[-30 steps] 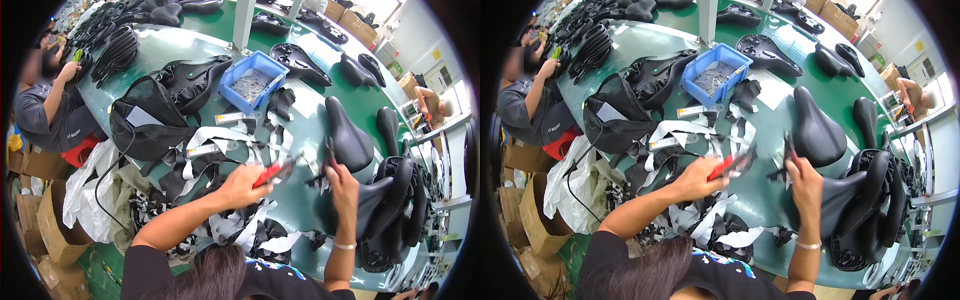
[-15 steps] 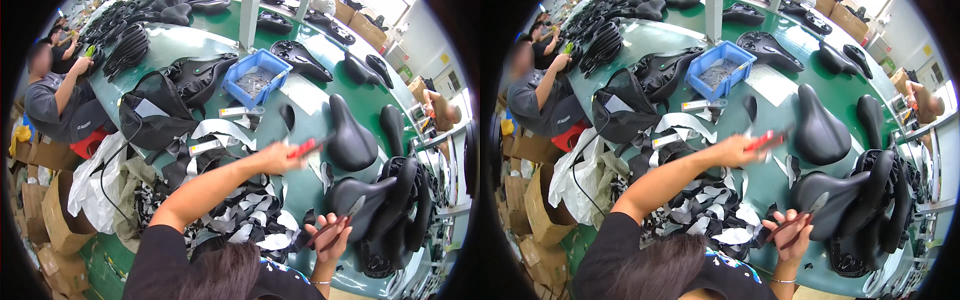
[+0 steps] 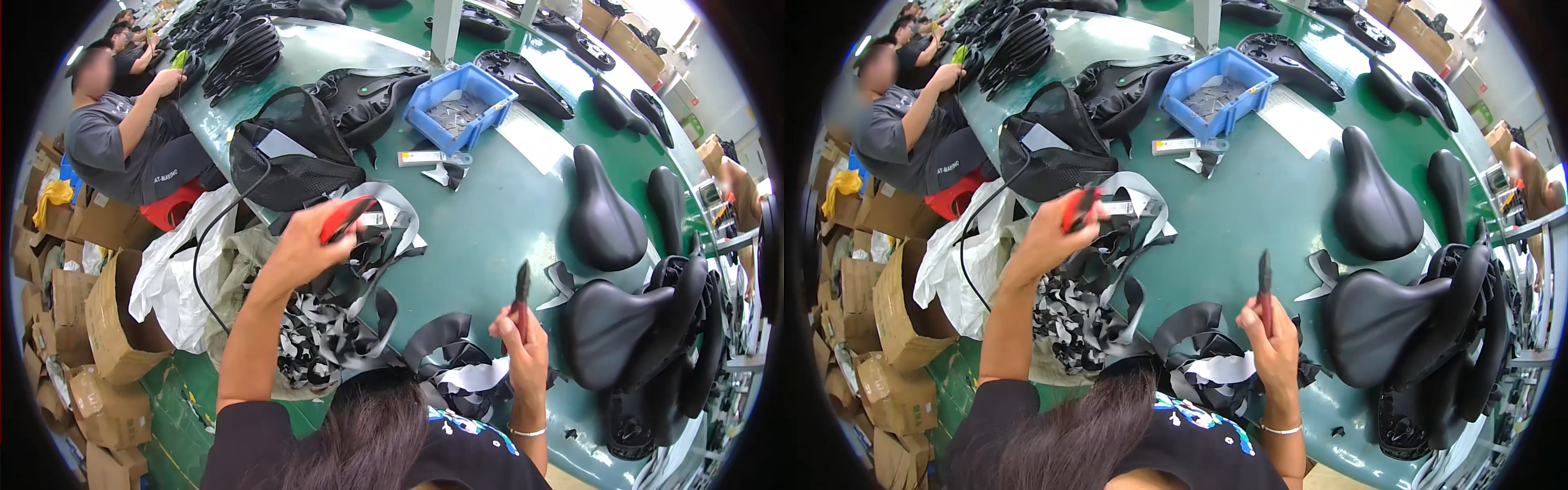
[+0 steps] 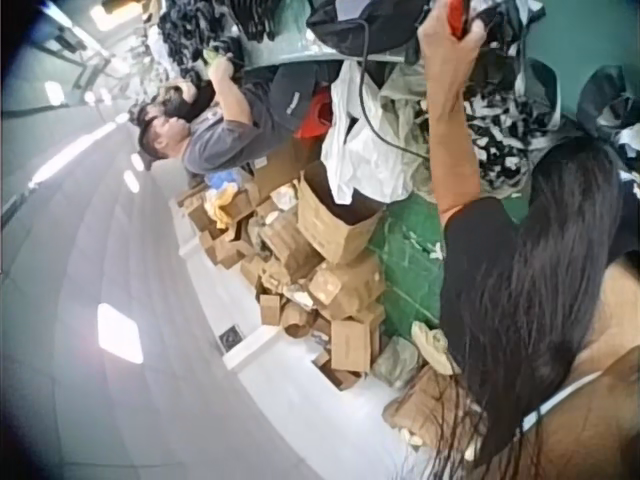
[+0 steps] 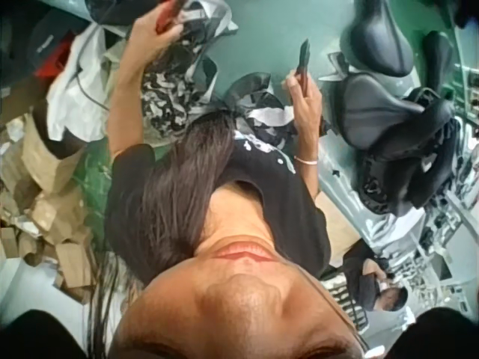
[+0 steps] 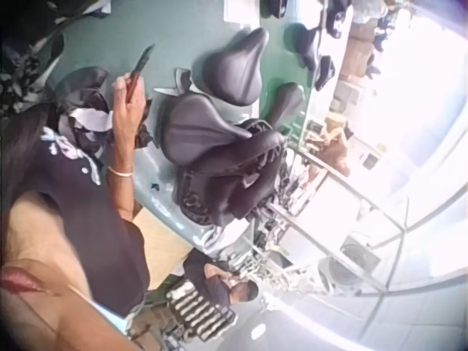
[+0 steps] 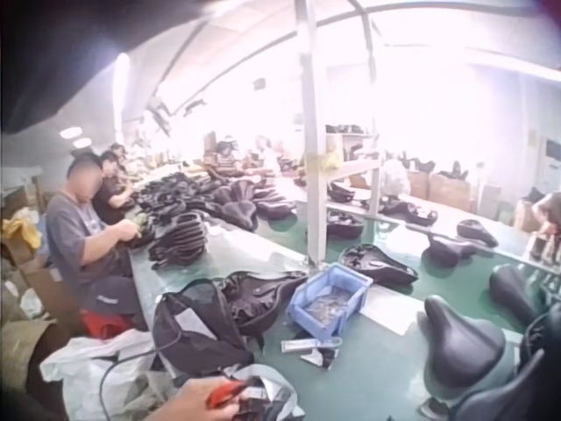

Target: The person uses a red utility knife to trim excess black fabric and white foam from the underside of bicycle seats. They repeatedly cut around the edges, peel away the material, and discard the scraps onto the green workbench. The person handles multiple seats one at a time, rotating them to access different areas.

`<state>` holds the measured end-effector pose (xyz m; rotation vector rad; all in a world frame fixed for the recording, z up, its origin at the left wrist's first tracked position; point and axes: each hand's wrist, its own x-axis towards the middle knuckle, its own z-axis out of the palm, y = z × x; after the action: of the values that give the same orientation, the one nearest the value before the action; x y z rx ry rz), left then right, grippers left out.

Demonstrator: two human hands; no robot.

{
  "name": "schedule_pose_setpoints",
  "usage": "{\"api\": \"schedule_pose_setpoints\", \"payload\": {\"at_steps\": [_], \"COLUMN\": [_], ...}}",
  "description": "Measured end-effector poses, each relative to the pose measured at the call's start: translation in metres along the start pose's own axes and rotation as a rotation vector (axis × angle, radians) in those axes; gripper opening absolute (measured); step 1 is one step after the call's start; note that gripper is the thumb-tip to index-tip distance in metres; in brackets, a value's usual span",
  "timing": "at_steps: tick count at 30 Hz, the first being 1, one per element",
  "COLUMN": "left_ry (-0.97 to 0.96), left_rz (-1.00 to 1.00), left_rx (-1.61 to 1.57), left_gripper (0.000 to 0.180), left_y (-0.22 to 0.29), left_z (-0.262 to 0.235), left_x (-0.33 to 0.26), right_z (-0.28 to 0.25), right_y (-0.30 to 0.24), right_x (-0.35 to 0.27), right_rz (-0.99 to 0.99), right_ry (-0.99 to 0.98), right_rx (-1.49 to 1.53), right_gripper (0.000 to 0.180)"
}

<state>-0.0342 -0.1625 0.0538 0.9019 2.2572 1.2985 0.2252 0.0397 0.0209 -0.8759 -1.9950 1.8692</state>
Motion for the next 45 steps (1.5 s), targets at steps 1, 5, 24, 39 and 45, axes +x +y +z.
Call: {"api": "schedule_pose_setpoints", "payload": {"at_steps": [1,5,24,39,45], "left_ry": [0.119,0.076,-0.491,-0.924,-0.956], "left_rz": [0.133,0.334,-0.13,-0.186,-0.29], "left_rx": [0.299,0.573,-0.577,-0.765,-0.802], "left_gripper": [0.026,0.035,0.037,0.045,0.041], "left_y": [-0.018,-0.052,0.023,0.011,0.012], "left_z": [0.002,0.01,0.057,0.073,0.068], "left_x": [0.01,0.026,0.054,0.004,0.006], "right_z": [0.013,0.031,-0.004,0.008,0.006], "right_y": [-0.009,0.001,-0.022,-0.04,-0.046], "right_x": [0.007,0.031,0.021,0.014,0.015], "right_rz": [0.004,0.018,-0.189,-0.558,-0.379], "right_ry": [0.01,-0.02,0.143,0.028,-0.083], "right_rx": [-0.018,0.068,-0.41,-0.749,-0.736], "right_gripper": [0.025,0.027,0.018,0.018,0.023]}}
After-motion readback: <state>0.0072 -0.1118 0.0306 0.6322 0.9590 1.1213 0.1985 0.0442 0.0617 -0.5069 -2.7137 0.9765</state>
